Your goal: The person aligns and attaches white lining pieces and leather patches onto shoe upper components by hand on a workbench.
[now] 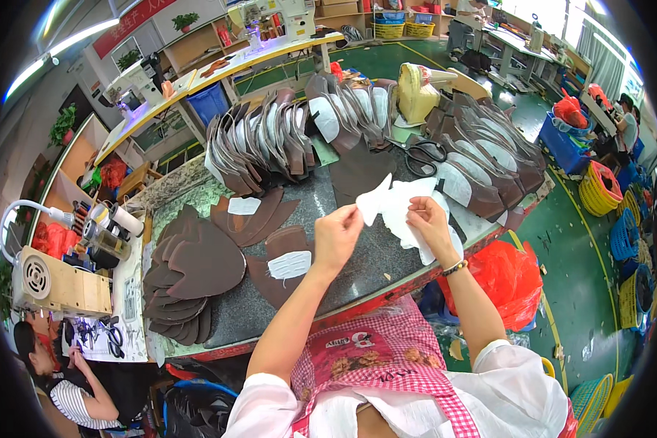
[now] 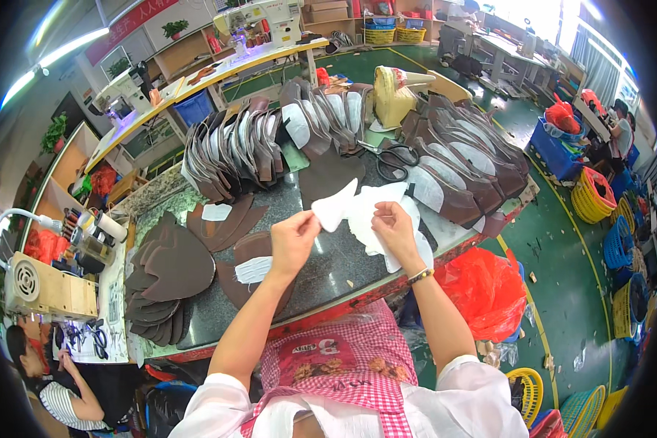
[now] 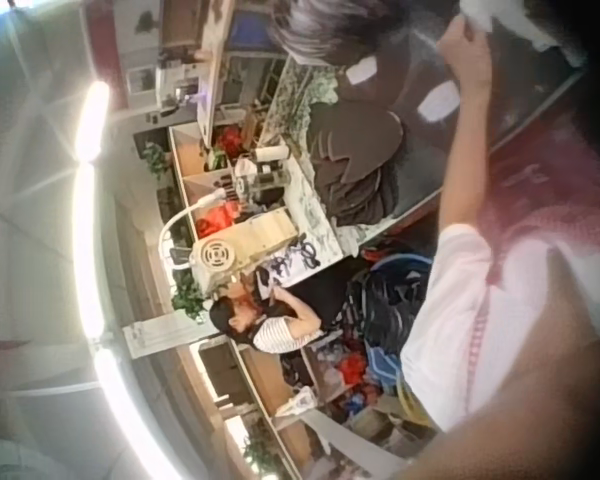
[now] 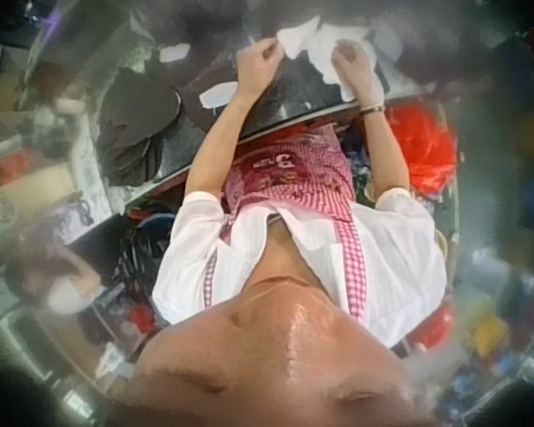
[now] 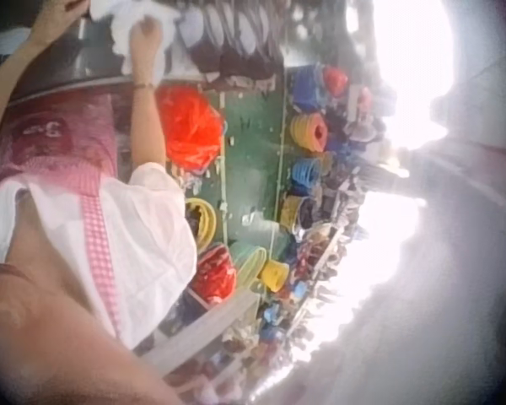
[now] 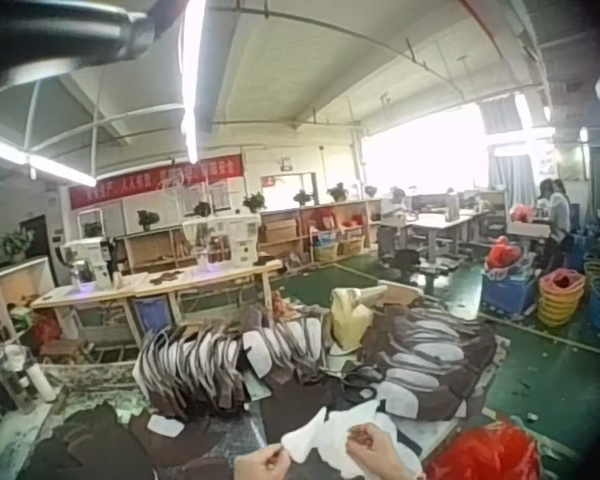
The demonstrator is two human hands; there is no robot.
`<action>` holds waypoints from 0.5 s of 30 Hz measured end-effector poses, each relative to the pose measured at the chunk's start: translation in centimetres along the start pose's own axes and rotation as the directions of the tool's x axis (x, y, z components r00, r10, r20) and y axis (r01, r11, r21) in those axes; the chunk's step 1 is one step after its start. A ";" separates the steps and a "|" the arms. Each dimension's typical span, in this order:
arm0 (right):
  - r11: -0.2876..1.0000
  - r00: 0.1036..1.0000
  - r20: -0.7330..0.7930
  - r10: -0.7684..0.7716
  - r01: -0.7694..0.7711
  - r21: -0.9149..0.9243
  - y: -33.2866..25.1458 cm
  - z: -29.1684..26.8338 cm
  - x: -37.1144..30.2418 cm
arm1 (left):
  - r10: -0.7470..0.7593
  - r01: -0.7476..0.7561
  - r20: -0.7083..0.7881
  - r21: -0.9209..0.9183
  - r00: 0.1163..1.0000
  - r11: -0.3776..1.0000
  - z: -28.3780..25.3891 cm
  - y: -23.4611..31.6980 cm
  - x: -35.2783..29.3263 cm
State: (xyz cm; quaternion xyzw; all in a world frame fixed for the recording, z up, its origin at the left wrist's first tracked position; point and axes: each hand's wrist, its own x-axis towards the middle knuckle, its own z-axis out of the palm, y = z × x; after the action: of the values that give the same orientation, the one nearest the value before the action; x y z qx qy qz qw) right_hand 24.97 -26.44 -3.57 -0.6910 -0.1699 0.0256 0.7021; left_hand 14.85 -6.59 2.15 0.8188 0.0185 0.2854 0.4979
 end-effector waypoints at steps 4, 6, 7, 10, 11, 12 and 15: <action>0.937 0.945 0.148 -0.291 0.312 -0.155 -7.1 5.6 -4.0 | -0.073 0.072 -0.008 -0.096 0.997 0.993 -1.7 -0.4 -2.3; 0.863 0.922 0.168 -0.348 0.386 -0.327 -9.2 7.6 -5.1 | -0.166 0.182 0.086 -0.219 0.982 0.959 -2.4 1.3 -3.2; 0.866 0.924 0.156 -0.348 0.381 -0.324 -9.6 7.7 -5.5 | -0.131 0.142 0.075 -0.163 0.989 0.976 -3.0 2.4 -3.7; 0.866 0.911 0.280 -0.302 0.385 -0.318 -9.7 7.8 -5.7 | -0.126 0.136 0.095 -0.106 0.987 0.985 -4.4 3.6 -4.8; 0.859 0.912 0.269 -0.311 0.391 -0.330 -9.6 7.6 -5.6 | -0.132 0.141 0.098 -0.084 0.986 0.986 -4.7 4.0 -5.0; 0.853 0.911 0.259 -0.319 0.396 -0.341 -9.5 7.5 -5.4 | -0.140 0.148 0.092 -0.082 0.986 0.986 -5.1 3.9 -5.3; 0.866 0.962 0.060 -0.267 0.267 -0.423 -7.5 4.9 -2.9 | -0.262 0.258 0.034 -0.334 0.965 0.907 -7.2 2.0 -5.9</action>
State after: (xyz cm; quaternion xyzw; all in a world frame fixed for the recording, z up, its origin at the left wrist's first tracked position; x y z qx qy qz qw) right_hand 19.36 -22.83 3.10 -0.7977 -0.2652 -0.1097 0.5304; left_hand 5.98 -3.65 3.57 0.7104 0.0813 0.2204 0.6635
